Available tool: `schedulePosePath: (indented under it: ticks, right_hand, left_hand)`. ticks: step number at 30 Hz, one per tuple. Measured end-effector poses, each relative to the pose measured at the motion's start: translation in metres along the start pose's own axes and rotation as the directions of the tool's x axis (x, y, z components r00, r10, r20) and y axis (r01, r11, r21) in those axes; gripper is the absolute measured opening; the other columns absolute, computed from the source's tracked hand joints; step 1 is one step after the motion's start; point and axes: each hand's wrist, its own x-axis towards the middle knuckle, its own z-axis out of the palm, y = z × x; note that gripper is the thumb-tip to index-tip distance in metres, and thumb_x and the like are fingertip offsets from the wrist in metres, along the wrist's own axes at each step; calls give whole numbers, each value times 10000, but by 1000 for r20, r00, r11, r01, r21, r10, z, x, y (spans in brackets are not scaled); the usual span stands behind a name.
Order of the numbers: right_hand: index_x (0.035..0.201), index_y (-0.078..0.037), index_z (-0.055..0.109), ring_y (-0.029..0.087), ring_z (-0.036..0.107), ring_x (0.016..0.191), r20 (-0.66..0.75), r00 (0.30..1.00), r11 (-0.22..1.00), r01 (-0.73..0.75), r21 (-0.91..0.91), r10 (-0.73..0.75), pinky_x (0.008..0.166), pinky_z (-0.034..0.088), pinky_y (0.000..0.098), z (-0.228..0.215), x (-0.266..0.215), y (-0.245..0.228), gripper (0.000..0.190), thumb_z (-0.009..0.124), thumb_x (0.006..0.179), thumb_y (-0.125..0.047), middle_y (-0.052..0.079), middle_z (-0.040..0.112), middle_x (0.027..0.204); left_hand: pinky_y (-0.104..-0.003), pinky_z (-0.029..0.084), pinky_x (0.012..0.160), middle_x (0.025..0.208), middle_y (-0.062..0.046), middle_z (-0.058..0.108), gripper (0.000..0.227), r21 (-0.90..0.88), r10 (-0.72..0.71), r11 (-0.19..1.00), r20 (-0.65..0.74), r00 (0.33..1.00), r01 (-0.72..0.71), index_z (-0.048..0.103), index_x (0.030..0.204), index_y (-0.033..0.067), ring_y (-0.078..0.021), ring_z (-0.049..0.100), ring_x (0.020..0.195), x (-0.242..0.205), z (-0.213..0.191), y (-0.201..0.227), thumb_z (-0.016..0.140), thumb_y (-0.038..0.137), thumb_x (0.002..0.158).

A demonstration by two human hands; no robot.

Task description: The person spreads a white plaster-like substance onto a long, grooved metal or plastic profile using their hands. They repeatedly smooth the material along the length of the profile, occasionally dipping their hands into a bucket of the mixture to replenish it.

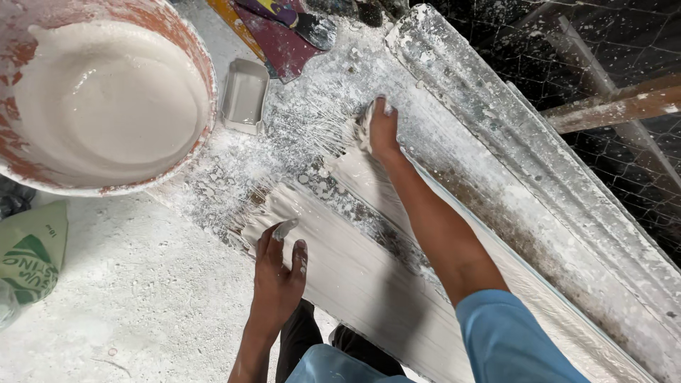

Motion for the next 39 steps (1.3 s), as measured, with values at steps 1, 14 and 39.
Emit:
schedulePosePath:
  ticks: [1, 14, 39]
  right_hand:
    - [1475, 30, 414, 288, 540, 1252, 24, 999, 987, -43, 156, 40, 1056, 413, 473, -2, 4, 5, 637, 443, 1103, -487, 231, 560, 1392]
    - [1626, -169, 244, 451, 73, 1541, 661, 747, 83, 665, -742, -71, 1165, 176, 729, -12, -84, -74, 683, 504, 1029, -372, 158, 121, 1657]
    - [1629, -144, 258, 378, 43, 1594, 850, 505, -80, 851, -520, -154, 1246, 199, 668, -554, -188, 61, 587, 394, 1097, -352, 59, 105, 1736]
  left_hand:
    - [-476, 498, 930, 1253, -223, 607, 346, 10, 29, 1000, -2, 1000, -29, 577, 1308, 7, -397, 598, 1110, 1, 1, 0, 606, 76, 970]
    - [-473, 503, 969, 1356, -242, 546, 404, -4, 15, 1000, 55, 998, -14, 561, 1343, -5, -417, 581, 1203, 1, 19, 8, 613, 131, 966]
    - [-384, 548, 710, 1339, -181, 558, 410, 157, 18, 988, -68, 998, -7, 561, 1386, 96, -307, 616, 1038, -386, 345, 143, 598, 52, 980]
